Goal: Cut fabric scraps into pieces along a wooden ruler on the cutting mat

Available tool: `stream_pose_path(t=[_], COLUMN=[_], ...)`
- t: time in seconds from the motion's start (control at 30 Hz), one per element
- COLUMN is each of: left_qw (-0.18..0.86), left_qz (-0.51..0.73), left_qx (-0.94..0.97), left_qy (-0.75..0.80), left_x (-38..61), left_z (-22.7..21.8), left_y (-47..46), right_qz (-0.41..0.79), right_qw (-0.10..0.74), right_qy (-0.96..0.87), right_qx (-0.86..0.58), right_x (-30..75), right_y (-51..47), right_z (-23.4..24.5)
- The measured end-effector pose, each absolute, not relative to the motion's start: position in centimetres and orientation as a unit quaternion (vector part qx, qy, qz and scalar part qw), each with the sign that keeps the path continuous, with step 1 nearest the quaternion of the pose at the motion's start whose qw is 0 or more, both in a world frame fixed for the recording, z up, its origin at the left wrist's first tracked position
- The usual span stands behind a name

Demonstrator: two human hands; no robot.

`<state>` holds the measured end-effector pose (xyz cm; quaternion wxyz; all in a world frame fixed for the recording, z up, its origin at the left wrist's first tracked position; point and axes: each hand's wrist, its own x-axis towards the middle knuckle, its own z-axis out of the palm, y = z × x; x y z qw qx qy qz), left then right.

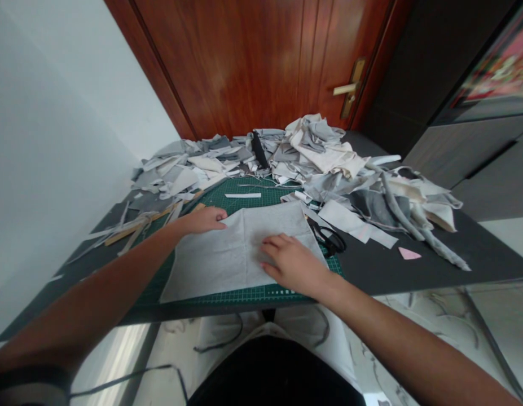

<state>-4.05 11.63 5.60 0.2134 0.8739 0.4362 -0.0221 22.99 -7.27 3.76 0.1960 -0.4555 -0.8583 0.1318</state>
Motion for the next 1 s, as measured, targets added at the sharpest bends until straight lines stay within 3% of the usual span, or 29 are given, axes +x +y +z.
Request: stream_pose_path(t=[0.17,0.33,0.47,0.6,0.8,0.9,1.0], left_qw=[0.301,0.324,0.329,0.269,0.088,0.042,0.07], left_qz=[0.03,0.05,0.05,0.091,0.353,0.363,0.261], left_qx=[0.885,0.883,0.865,0.871,0.843,0.84,0.868], left_qy=[0.353,0.337,0.375,0.401,0.395,0.401,0.416], left_x=[-3.6,-4.4,-7.1,-9.6,-11.7,-12.4,-12.6], left_z=[10.4,17.2,18.9,18.7,22.0,22.3,19.4], left_y=[7.9,3.8,3.4,4.4,4.1,2.4,0.5], right_qz=[0.052,0.133,0.216,0.193,0.015,-0.038,-0.053], right_qw=[0.275,0.167,0.134,0.164,0.279,0.293,0.239], right_qy=[-0.86,-0.914,-0.902,-0.891,-0.864,-0.86,-0.889], right_qx=[-0.427,-0.343,-0.348,-0.378,-0.419,-0.415,-0.388], right_x=[22.9,21.3,21.6,22.7,24.2,24.8,24.9], right_y=[-1.9,2.0,3.2,4.0,2.5,-0.1,-3.0], right_z=[8.9,14.0,16.2,18.1,23.6,24.4,20.8])
